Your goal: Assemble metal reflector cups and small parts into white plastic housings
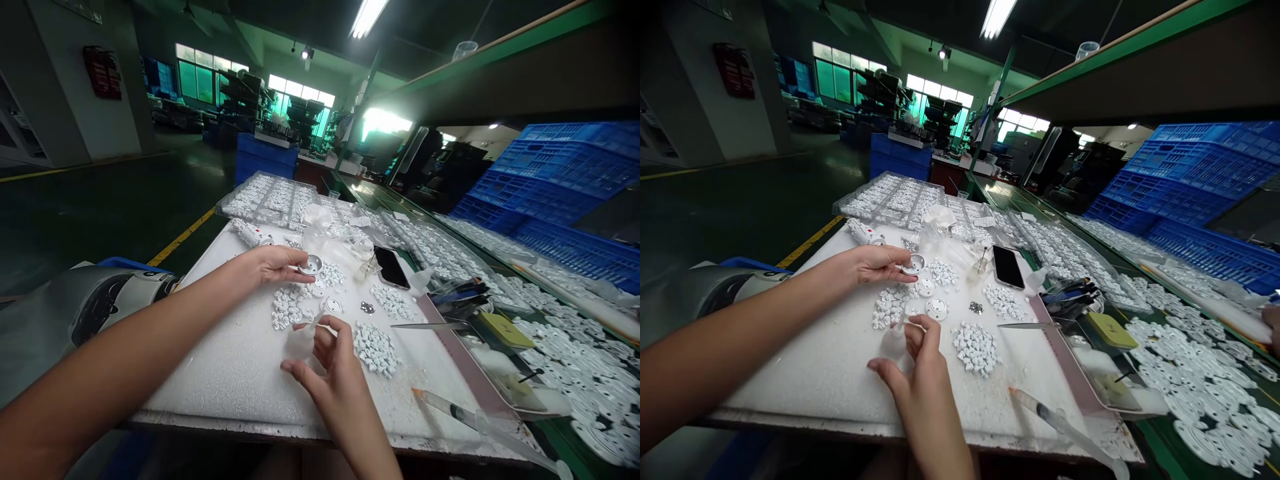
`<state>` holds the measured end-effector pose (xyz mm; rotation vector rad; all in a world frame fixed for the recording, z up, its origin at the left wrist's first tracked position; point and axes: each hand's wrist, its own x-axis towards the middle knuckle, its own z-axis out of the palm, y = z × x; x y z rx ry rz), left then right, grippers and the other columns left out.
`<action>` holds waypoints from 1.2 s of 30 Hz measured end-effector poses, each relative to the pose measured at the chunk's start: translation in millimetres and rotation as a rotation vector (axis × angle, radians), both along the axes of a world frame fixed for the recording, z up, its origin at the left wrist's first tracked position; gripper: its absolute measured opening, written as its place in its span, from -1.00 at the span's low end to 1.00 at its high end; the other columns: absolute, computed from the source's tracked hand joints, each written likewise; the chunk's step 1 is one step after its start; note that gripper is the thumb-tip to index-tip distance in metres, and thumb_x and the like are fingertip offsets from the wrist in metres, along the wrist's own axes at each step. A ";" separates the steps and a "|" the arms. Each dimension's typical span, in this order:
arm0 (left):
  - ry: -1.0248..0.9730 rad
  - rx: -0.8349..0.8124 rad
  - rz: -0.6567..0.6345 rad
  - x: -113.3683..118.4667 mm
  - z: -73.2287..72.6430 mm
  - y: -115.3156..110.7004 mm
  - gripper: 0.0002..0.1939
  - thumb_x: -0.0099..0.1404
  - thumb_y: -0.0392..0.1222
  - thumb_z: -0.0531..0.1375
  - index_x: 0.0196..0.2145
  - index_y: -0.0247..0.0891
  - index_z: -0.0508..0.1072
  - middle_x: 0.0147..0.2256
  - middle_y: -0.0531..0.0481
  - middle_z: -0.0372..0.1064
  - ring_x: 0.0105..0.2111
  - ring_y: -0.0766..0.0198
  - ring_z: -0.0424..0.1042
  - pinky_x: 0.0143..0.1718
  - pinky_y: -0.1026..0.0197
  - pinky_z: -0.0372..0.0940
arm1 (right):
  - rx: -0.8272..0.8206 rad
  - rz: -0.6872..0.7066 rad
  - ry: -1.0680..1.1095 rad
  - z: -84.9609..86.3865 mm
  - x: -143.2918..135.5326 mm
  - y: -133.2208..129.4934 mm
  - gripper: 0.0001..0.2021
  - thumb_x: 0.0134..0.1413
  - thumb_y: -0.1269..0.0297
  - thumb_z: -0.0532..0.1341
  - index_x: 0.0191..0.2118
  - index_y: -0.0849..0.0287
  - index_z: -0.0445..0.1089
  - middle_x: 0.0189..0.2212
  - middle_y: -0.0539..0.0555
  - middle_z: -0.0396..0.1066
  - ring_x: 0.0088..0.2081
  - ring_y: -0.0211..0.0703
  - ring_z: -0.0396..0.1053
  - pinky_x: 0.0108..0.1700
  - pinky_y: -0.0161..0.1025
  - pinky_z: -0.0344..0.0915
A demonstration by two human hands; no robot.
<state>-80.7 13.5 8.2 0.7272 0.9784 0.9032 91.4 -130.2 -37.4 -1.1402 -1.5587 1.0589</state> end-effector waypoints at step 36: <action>-0.035 -0.028 -0.057 9.0 14.2 -13.2 -0.84 0.17 -0.52 0.21 -0.51 -0.39 0.38 -0.42 0.02 0.30 -0.46 0.41 0.44 -0.06 0.14 0.53 | 1.001 -0.329 -0.141 64.4 8.6 105.1 -0.91 0.31 0.35 0.13 -0.25 0.14 0.35 -0.48 -0.08 0.44 -0.46 -0.32 0.44 -0.36 -0.33 0.35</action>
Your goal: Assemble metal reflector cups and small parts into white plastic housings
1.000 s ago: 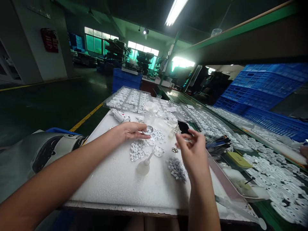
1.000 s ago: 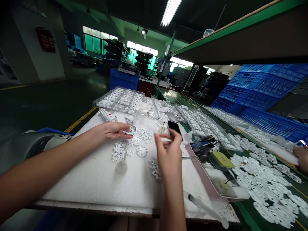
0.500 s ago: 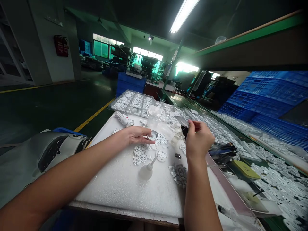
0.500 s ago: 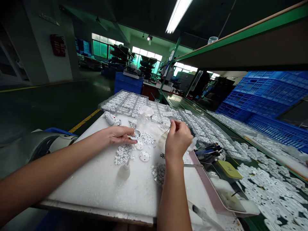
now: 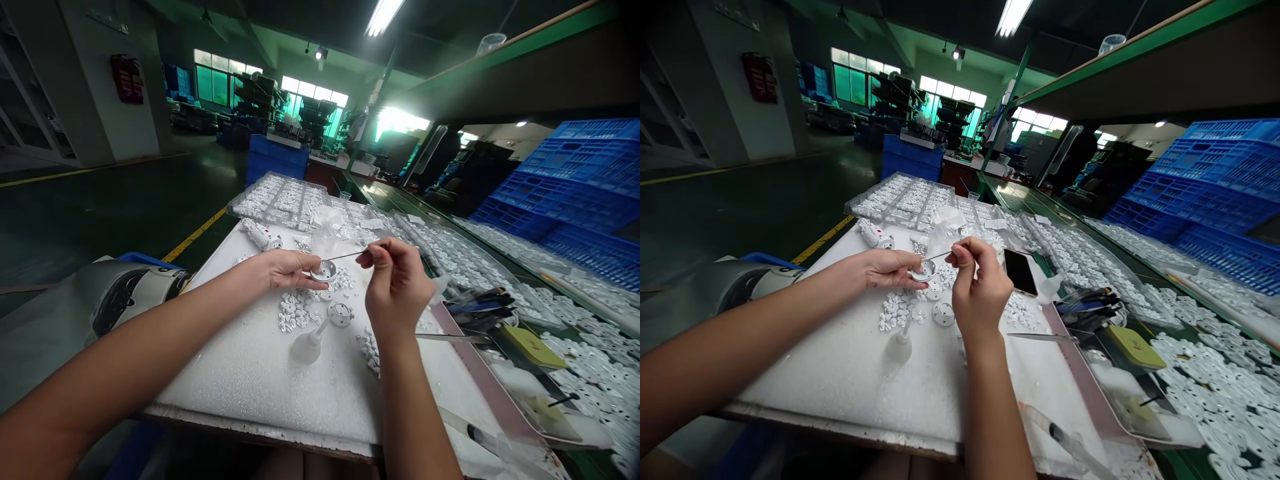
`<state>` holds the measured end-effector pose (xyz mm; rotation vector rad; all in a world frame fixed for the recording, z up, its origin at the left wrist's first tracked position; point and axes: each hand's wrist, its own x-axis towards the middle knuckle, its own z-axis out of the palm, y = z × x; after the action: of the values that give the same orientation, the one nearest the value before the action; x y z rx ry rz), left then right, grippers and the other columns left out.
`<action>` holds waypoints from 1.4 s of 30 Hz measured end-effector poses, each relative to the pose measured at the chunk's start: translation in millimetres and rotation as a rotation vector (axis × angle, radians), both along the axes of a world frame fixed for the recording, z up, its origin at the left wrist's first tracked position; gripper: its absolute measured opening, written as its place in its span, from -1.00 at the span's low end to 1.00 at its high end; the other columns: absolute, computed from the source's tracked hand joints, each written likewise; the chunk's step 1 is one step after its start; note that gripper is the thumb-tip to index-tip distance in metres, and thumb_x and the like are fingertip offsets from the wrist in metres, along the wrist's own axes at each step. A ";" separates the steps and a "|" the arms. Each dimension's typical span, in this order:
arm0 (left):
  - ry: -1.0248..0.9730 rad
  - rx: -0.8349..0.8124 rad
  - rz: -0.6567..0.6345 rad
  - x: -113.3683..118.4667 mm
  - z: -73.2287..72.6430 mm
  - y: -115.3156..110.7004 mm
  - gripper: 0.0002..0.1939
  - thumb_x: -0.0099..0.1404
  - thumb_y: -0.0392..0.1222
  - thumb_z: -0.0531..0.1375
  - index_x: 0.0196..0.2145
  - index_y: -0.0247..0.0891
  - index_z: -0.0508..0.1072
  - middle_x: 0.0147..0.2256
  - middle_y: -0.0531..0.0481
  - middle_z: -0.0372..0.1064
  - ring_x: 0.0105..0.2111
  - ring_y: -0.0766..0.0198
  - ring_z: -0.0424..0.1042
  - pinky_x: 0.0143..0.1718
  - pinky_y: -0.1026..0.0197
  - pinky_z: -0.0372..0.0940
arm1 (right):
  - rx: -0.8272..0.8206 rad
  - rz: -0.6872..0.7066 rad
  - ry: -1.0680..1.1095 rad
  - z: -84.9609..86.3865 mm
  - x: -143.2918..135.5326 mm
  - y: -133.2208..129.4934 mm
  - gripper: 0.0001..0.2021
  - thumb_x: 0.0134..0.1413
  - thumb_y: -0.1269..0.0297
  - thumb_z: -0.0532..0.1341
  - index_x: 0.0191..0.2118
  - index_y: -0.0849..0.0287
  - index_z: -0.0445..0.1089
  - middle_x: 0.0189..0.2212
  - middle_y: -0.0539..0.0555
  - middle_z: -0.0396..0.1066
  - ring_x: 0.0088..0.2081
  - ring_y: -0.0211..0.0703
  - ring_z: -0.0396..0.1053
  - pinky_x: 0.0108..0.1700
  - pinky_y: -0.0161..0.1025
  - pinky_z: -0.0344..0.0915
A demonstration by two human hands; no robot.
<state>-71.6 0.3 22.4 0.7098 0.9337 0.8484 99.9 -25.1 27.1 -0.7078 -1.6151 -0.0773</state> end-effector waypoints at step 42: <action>0.434 0.803 0.160 3.2 -1.8 1.5 -0.81 0.08 -0.39 0.33 -0.34 -0.26 0.41 -0.38 0.06 0.34 -0.37 0.30 0.41 -0.27 0.06 0.52 | -0.393 -0.288 0.094 -2.0 27.0 20.3 -0.73 0.22 0.04 0.17 -0.18 0.17 0.36 -0.25 0.14 0.41 -0.31 -0.13 0.35 -0.26 -0.16 0.31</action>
<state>-68.5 1.8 20.5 1.5721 1.0346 1.2567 126.9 -4.7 25.1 -1.2276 -1.4420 0.0665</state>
